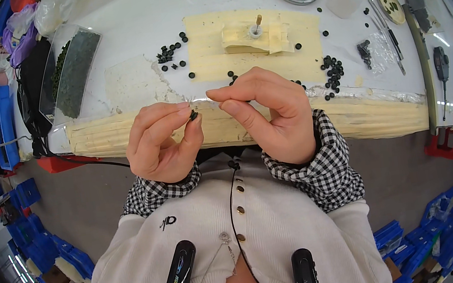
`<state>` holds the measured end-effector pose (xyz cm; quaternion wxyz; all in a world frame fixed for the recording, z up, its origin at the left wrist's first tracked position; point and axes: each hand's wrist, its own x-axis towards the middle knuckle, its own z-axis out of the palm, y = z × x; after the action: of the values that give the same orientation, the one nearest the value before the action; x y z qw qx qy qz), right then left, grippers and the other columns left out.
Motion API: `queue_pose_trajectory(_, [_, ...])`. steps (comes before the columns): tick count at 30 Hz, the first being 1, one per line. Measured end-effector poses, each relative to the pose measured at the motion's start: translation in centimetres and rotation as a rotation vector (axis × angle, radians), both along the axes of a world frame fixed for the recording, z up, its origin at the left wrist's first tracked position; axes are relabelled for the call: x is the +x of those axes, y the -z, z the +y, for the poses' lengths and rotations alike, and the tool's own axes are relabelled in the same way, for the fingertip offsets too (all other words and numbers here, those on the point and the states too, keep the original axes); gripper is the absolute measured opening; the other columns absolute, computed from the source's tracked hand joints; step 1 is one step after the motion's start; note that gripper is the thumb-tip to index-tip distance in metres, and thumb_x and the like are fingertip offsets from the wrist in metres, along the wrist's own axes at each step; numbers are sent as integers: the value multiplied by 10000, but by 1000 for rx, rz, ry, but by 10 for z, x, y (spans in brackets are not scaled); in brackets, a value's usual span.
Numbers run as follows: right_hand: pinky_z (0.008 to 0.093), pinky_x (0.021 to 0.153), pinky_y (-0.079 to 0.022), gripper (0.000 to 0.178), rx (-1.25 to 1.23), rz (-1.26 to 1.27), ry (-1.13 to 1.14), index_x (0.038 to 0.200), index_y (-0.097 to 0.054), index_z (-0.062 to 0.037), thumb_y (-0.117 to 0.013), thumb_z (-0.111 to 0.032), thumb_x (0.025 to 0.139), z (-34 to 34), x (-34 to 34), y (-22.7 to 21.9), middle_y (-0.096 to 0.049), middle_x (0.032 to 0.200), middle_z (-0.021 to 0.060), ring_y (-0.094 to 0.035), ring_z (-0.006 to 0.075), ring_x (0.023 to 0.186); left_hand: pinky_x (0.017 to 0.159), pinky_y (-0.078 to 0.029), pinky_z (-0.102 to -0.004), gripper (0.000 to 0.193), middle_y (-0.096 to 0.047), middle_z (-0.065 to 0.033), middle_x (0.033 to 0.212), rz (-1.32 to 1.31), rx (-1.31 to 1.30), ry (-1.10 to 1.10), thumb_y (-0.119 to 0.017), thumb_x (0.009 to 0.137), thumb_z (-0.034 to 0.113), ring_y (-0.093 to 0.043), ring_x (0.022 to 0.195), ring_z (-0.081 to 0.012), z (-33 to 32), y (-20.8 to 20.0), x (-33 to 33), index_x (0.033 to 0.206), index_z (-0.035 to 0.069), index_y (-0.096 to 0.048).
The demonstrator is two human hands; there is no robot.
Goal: Assembling small black plastic components by hand at a workbench.
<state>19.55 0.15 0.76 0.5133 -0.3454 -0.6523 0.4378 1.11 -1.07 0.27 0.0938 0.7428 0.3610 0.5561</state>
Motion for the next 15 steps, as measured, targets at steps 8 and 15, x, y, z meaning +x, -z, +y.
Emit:
queue_pose_trajectory(8, [254,654,-434,161,-32,4,-1,956,-663,14,-600,4,808,-2,2,-1,-622,795,93,-566,158,714,568,-518,-266,277,-625,-92,830,11,0,-29,-735,643,-57,-621,683,-194,1,-1,1,890,22,-639])
queue_pose_trajectory(15, [251,648,-430,159,-34,5,-8,953,-663,14,-600,7,807,-1,2,0,-622,790,90,-562,157,706,581,-520,-265,296,-625,-92,831,-24,-27,4,-734,647,-59,-627,699,-195,0,0,0,911,19,-627])
